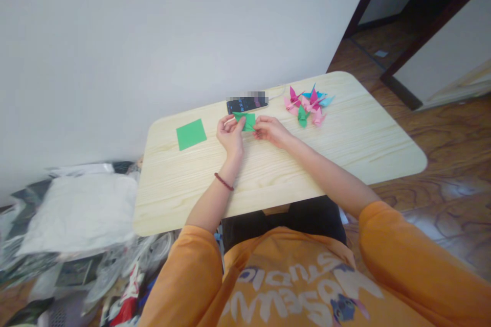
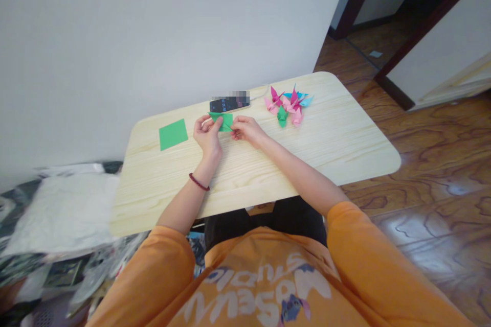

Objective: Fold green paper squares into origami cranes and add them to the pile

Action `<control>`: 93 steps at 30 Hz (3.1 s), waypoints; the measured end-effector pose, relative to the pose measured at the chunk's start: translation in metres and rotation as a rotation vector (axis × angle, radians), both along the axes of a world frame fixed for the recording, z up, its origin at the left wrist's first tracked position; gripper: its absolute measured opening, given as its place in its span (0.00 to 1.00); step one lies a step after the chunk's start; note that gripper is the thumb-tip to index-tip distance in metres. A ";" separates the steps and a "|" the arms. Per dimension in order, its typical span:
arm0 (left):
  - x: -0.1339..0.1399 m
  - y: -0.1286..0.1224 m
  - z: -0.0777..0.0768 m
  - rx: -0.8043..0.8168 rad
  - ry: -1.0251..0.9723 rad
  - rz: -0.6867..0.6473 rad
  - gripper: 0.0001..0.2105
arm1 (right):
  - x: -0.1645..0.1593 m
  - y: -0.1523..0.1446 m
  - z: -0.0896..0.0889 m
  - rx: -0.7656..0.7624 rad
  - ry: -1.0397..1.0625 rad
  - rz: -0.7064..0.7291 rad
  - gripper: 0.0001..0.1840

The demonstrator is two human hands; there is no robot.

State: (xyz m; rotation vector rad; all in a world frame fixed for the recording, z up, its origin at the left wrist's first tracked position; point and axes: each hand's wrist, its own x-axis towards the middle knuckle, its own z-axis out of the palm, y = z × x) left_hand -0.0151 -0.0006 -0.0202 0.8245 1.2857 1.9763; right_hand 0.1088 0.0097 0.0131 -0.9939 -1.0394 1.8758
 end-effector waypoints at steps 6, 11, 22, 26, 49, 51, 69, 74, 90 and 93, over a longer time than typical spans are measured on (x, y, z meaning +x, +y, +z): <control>-0.007 0.007 -0.007 -0.018 -0.058 0.054 0.20 | 0.001 -0.001 -0.001 0.027 -0.023 0.061 0.07; -0.008 0.007 -0.003 -0.038 -0.166 0.063 0.21 | 0.006 0.004 -0.003 0.031 -0.109 0.018 0.07; -0.001 -0.005 0.010 -0.212 -0.117 -0.258 0.26 | 0.009 0.017 -0.010 0.229 -0.160 -0.166 0.09; -0.005 -0.003 0.009 -0.267 -0.096 -0.311 0.29 | 0.013 0.018 -0.010 0.258 -0.224 -0.149 0.10; -0.008 -0.012 0.019 -0.380 0.098 -0.601 0.29 | 0.025 0.022 -0.004 0.386 -0.336 -0.068 0.14; -0.007 -0.012 0.019 -0.388 0.121 -0.606 0.28 | 0.026 0.022 -0.004 0.372 -0.350 -0.073 0.13; -0.005 -0.014 0.021 -0.354 0.069 -0.634 0.26 | 0.028 0.025 -0.005 0.277 -0.174 0.005 0.15; -0.004 -0.013 0.022 -0.353 0.072 -0.665 0.26 | 0.029 0.026 -0.005 0.276 -0.142 0.018 0.16; -0.004 -0.014 0.022 -0.372 0.122 -0.625 0.20 | 0.026 0.023 0.001 0.504 -0.456 -0.131 0.22; -0.004 -0.013 0.021 -0.375 0.119 -0.617 0.20 | 0.026 0.022 -0.001 0.471 -0.425 -0.112 0.21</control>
